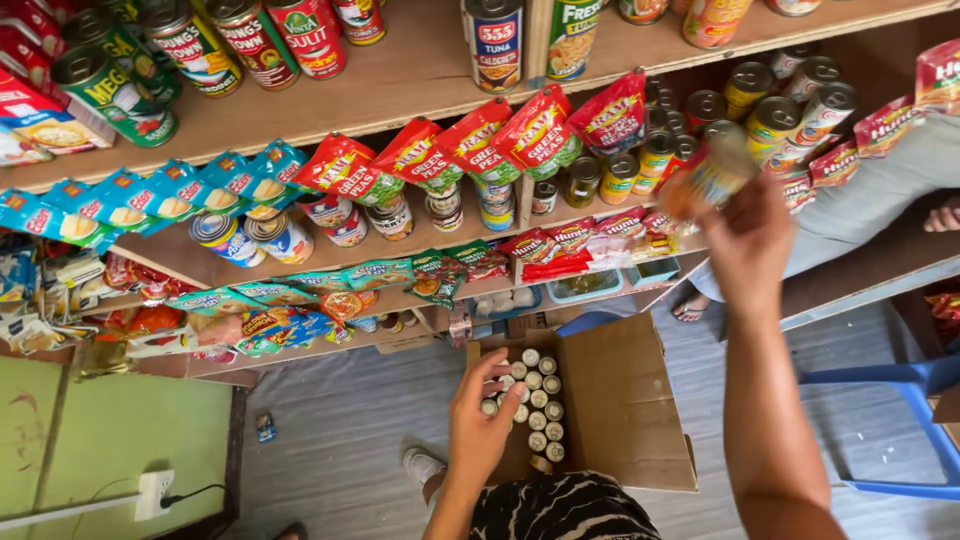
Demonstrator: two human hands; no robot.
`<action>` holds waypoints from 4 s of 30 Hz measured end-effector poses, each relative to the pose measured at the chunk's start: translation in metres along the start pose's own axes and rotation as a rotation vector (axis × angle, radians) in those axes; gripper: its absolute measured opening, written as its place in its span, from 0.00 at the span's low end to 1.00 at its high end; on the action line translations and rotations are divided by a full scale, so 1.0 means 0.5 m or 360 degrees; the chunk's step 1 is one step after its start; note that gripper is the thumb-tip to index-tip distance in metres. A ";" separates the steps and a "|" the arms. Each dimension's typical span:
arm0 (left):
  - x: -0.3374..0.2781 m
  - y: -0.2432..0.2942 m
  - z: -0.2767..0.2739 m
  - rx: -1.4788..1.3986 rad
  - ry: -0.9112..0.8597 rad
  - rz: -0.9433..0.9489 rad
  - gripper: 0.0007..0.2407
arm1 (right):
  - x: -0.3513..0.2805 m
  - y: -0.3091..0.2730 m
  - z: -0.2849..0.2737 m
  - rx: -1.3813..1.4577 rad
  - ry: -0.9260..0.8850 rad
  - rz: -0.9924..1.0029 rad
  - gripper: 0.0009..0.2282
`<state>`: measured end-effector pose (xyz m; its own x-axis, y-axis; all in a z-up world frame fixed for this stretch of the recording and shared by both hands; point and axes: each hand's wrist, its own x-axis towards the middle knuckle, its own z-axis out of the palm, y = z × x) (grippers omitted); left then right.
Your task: Taking canned goods from a cardboard box and placing them on grocery store shelves to restock.
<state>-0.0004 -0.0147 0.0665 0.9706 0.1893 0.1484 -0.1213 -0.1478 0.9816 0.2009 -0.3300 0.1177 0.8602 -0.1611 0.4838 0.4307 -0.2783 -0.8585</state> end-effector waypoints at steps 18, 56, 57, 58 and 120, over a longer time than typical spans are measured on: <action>0.008 -0.029 0.000 -0.0149 0.0026 -0.0090 0.16 | 0.351 -0.033 -0.031 -0.0327 0.0038 -0.0885 0.12; -0.003 -0.013 -0.022 -0.0054 0.0071 -0.0068 0.15 | 0.281 0.186 -0.003 -0.0405 0.0264 -0.0774 0.18; -0.005 -0.008 -0.029 0.0029 0.0055 -0.0196 0.16 | 0.228 0.155 0.015 -0.0560 0.0301 -0.0847 0.17; -0.006 -0.005 -0.035 0.0111 0.0036 -0.0324 0.17 | 0.177 0.126 0.033 -0.0713 0.0334 -0.0922 0.17; -0.232 -0.432 -0.061 0.0506 -0.0218 -0.1033 0.17 | -0.895 0.580 0.320 -0.1355 -0.2076 0.1101 0.19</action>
<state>-0.0932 0.0251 -0.1590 0.8463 0.2146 -0.4875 0.5326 -0.3256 0.7813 -0.0158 -0.1871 -0.3749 0.6327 0.2442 -0.7349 0.0238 -0.9547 -0.2967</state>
